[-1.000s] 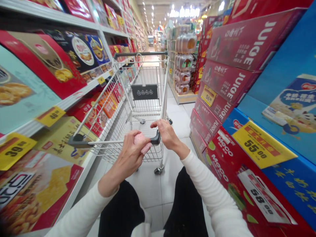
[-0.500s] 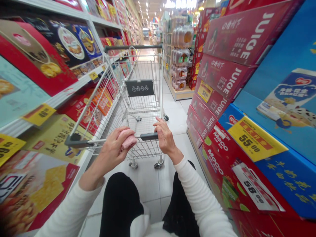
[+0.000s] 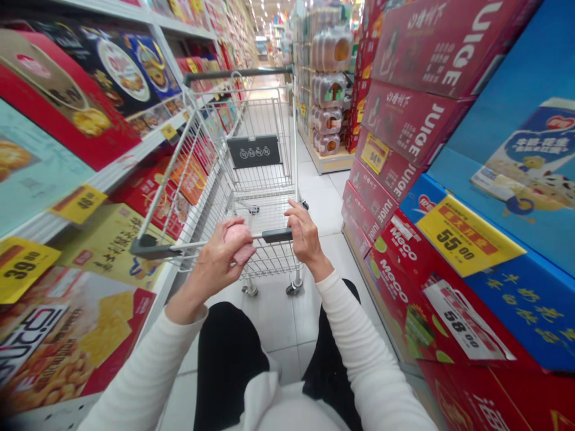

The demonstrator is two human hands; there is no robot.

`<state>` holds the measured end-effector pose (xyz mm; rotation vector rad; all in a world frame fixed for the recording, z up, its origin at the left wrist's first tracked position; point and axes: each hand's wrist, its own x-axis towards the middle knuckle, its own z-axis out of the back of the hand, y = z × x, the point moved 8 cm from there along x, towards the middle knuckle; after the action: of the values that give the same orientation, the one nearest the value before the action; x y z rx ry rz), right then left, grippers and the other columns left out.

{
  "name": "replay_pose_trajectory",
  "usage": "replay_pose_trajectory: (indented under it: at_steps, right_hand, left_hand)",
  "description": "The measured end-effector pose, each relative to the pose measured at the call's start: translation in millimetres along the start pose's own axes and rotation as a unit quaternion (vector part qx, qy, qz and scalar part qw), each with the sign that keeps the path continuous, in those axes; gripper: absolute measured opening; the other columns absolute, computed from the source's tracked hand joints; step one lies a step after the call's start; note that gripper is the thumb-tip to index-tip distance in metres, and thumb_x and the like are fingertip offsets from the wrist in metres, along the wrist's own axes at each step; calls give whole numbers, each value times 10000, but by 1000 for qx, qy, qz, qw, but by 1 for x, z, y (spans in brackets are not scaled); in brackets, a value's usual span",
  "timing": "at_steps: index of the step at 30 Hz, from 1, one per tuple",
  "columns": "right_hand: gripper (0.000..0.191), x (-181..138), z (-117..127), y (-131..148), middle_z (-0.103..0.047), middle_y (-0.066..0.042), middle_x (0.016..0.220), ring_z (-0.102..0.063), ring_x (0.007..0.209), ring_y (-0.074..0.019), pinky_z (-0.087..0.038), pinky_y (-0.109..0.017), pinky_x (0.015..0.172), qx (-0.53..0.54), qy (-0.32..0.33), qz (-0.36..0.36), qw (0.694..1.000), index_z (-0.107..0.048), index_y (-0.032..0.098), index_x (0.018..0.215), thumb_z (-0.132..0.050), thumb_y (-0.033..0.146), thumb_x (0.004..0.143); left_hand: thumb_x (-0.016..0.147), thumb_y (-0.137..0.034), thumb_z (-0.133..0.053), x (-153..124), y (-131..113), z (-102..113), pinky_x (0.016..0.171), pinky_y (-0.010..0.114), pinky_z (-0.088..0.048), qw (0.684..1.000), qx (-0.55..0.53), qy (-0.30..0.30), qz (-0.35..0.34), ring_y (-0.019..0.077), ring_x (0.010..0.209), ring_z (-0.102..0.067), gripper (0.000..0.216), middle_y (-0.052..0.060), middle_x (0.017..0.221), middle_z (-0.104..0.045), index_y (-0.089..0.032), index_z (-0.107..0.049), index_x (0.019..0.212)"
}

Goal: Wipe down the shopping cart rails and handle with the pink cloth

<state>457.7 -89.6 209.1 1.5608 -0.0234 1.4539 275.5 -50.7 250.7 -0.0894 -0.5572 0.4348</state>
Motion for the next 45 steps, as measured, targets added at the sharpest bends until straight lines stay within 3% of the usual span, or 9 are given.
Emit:
replay_pose_trajectory:
  at_steps: [7,10,15,19,23,26,32,39,45]
  right_hand:
    - [429,-2,-3,2,-702,-84,1051,-562,1348,-219,-452,-480,1150,18,-24,-23,999,-492,251,754,-241,413,1062]
    - [432,-4,-8,3,-707,-83,1058,-557,1354,-221,-406,-492,1196,26,-33,-32,999,-497,251,760,-237,422,1060]
    - [468,-6,-12,3,-706,-95,1046,-545,1368,-246,-372,-520,1220,14,-21,-49,998,-490,256,748,-209,474,1052]
    - [462,-4,-5,1,-706,-98,1042,-555,1359,-248,-411,-514,1186,-3,-7,-31,999,-496,254,752,-214,461,1053]
    - [448,-3,2,0,-705,-92,1058,-558,1353,-239,-449,-508,1149,-16,6,-4,1000,-497,249,747,-229,426,1060]
    - [435,-4,3,-2,-703,-84,1063,-554,1356,-235,-450,-508,1148,-4,3,3,1000,-500,243,746,-244,393,1064]
    - [400,-8,-1,-2,-700,-79,1080,-544,1376,-230,-426,-512,1180,17,-5,0,1000,-521,243,780,-267,369,1062]
    - [407,-9,-7,-1,-701,-87,1084,-544,1371,-245,-435,-521,1168,25,-4,-3,1000,-518,243,757,-270,364,1057]
    - [415,-10,-7,0,-694,-83,1042,-555,1358,-243,-427,-530,1181,27,-35,-10,999,-493,244,751,-253,380,1061]
  left_hand:
    - [929,-369,-546,-35,55,39,1042,465,-496,993,52,0,105,289,1242,-570,185,105,1292,-540,-230,-609,1034]
    - [932,-371,-546,-25,42,30,995,430,-514,994,40,-12,97,270,1184,-598,189,109,1279,-544,-225,-608,1035]
    - [913,-431,-605,11,-9,-9,964,448,-519,999,-5,-21,30,282,1143,-594,247,130,1204,-564,-195,-632,980]
    - [920,-469,-610,23,-19,-19,947,441,-527,998,-25,-39,41,262,1068,-608,280,127,1175,-586,-190,-631,905]
    - [964,-267,-496,9,-11,-8,1012,444,-504,999,-26,-34,34,259,1202,-573,140,126,1249,-578,-199,-617,948]
    - [951,-224,-490,-8,4,6,1063,452,-487,999,-19,-23,37,253,1271,-548,188,123,1291,-570,-210,-578,1116]
    - [950,-304,-548,-36,41,34,1105,436,-468,999,33,-1,43,250,1296,-556,357,122,1354,-565,-219,-477,1289]
    - [937,-412,-615,-50,58,38,1088,451,-477,996,74,51,10,265,1324,-539,543,135,1419,-538,-243,-405,1409]
    - [951,-513,-583,-48,58,33,912,409,-546,993,112,-26,4,260,1058,-652,526,120,1190,-647,-218,-432,1360]
